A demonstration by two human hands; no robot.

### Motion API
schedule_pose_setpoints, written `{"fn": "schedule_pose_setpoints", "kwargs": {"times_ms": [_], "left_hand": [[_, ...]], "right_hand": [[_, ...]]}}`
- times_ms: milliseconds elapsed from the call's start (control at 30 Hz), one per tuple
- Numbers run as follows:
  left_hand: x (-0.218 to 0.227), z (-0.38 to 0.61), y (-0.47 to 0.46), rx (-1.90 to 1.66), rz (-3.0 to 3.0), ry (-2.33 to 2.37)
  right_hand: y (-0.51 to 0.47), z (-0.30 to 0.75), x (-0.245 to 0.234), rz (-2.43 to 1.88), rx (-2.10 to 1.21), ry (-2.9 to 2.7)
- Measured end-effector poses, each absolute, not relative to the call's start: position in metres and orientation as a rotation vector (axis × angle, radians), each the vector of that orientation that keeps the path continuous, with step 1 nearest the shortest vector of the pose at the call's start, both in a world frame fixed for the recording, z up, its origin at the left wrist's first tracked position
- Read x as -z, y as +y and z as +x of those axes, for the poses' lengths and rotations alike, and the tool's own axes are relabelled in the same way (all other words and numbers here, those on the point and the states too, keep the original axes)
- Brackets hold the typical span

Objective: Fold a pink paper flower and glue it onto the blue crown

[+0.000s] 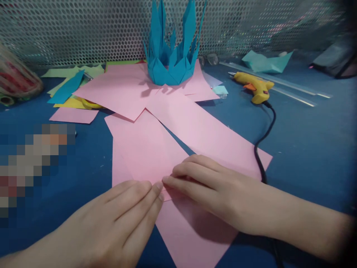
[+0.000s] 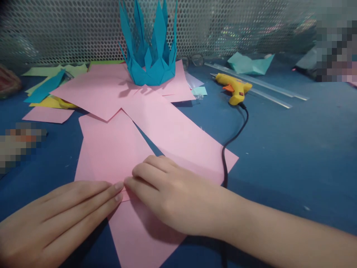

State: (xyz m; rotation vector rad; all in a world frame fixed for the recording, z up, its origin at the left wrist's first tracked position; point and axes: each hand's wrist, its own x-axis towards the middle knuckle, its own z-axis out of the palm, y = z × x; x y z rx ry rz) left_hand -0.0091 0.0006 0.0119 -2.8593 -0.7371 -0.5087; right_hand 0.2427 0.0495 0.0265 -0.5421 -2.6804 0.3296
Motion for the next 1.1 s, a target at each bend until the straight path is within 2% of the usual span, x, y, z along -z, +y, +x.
{"fn": "schedule_pose_setpoints", "kwargs": {"times_ms": [300, 733, 1100], "left_hand": [[-0.012, -0.004, -0.003, 0.511, -2.739, -0.736], [-0.020, -0.013, -0.008, 0.583, -2.671, -0.674], [-0.025, -0.003, 0.016, 0.742, -2.953, -0.851]], "right_hand": [[0.051, 0.247, -0.027, -0.686, -0.154, -2.596], [0.051, 0.245, -0.027, -0.665, -0.031, -2.604], [0.054, 0.245, -0.022, -0.545, 0.150, -2.664]]}}
